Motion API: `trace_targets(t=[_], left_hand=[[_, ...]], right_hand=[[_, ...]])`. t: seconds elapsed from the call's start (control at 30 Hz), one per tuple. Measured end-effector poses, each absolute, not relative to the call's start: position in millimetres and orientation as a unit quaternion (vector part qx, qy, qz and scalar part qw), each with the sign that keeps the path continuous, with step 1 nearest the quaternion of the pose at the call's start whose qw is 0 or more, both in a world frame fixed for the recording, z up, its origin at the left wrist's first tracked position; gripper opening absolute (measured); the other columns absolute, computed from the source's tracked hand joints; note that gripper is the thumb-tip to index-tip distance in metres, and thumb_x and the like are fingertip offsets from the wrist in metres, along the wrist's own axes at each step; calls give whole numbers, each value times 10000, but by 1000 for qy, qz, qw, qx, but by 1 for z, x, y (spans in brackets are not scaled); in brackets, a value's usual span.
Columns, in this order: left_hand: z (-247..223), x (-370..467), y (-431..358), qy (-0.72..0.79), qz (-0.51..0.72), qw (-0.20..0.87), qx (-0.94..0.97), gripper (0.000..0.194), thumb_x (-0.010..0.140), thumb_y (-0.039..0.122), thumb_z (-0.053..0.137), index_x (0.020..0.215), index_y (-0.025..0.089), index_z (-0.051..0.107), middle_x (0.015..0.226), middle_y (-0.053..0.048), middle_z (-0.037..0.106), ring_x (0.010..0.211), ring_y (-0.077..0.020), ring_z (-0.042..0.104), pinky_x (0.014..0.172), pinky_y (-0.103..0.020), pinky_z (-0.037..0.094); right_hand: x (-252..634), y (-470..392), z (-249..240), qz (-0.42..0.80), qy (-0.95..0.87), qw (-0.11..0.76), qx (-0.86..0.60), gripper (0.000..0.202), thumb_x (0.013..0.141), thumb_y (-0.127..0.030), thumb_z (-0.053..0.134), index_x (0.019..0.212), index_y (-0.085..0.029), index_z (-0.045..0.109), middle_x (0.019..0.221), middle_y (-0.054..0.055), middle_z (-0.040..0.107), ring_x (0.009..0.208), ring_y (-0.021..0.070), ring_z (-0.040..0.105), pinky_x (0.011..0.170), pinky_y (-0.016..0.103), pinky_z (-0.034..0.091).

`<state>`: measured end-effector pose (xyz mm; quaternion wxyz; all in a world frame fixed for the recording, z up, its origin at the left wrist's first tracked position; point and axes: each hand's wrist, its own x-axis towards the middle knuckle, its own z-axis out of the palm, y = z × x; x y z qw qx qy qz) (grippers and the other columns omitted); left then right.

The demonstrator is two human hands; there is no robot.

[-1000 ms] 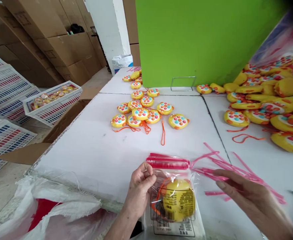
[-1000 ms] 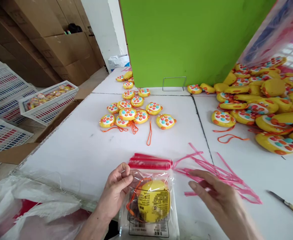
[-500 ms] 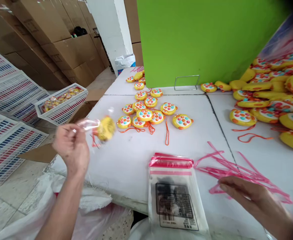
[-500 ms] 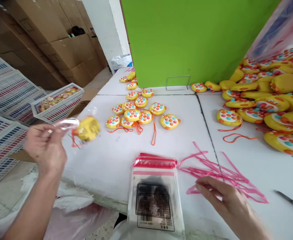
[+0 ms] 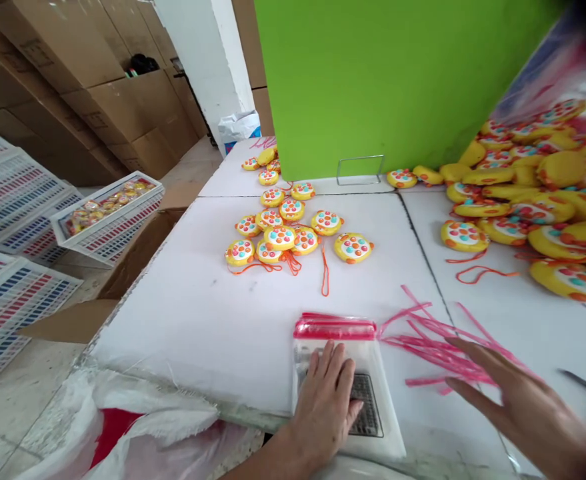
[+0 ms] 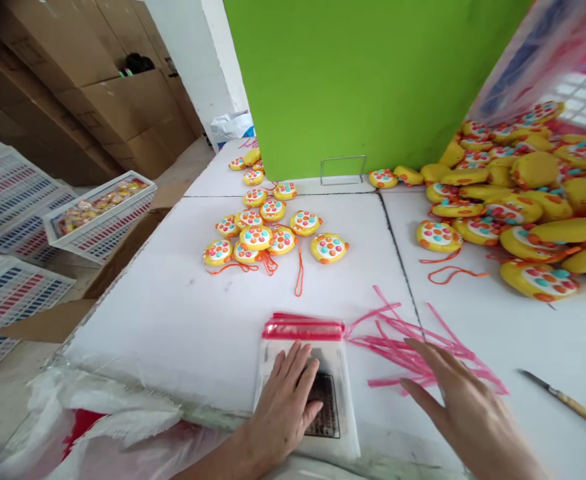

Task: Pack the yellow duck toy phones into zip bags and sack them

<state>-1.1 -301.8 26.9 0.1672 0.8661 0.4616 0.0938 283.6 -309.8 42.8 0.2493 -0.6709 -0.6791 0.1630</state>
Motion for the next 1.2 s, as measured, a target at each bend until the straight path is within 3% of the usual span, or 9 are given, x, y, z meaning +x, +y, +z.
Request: trace_targets(t=[0.13, 0.27, 0.4, 0.57, 0.87, 1.07, 1.2], left_hand=[[29, 0, -289, 458, 107, 164, 867, 402, 829, 157, 578, 1220, 138, 488, 1388, -143, 491, 1317, -328, 407, 1042, -549, 408], [29, 1, -285, 467, 139, 166, 857, 257, 784, 68, 571, 1020, 167, 555, 1244, -119, 583, 1141, -303, 550, 959, -520, 475], [34, -1, -276, 466, 176, 204, 843, 260, 807, 62, 547, 1042, 172, 553, 1120, -102, 615, 1034, -271, 573, 891, -481, 506], [50, 5, -254, 446, 205, 258, 832, 204, 864, 93, 506, 1037, 175, 575, 1065, -77, 617, 1002, -241, 545, 890, -440, 488], [63, 56, -228, 376, 152, 226, 886, 241, 865, 134, 528, 1100, 178, 561, 1186, -68, 605, 1161, -229, 500, 1013, -396, 434], [47, 111, -197, 225, 83, 148, 959, 498, 857, 123, 416, 1352, 75, 387, 1423, -170, 443, 1379, -287, 292, 1074, -487, 353], [31, 128, -182, 200, 45, 162, 965, 560, 778, 101, 443, 1333, 40, 408, 1405, -203, 453, 1362, -311, 318, 1067, -505, 351]], right_hand=[[293, -306, 58, 295, -689, 203, -630, 448, 876, -502, 500, 1270, -297, 560, 1206, 63, 652, 1064, 278, 637, 821, 364, 580], [301, -298, 72, 163, -660, 220, -700, 516, 822, -600, 497, 1122, -215, 664, 1113, 115, 690, 986, 343, 659, 800, 455, 571], [309, -290, 73, 236, -635, 216, -703, 423, 848, -552, 488, 1071, -241, 669, 961, 60, 739, 810, 253, 713, 652, 318, 589], [320, -282, 58, 117, -597, 185, -772, 321, 830, -503, 493, 931, -267, 686, 854, 22, 724, 655, 224, 695, 581, 313, 522], [344, -269, 45, 134, -563, 189, -793, 350, 809, -502, 505, 947, -230, 675, 856, 48, 717, 654, 218, 668, 603, 332, 512], [347, -262, 34, 132, -569, 192, -789, 321, 822, -454, 499, 972, -235, 678, 899, 52, 713, 653, 209, 652, 617, 337, 504], [367, -266, 32, 124, -555, 188, -801, 327, 806, -466, 512, 977, -240, 676, 852, 49, 696, 553, 185, 616, 595, 336, 495]])
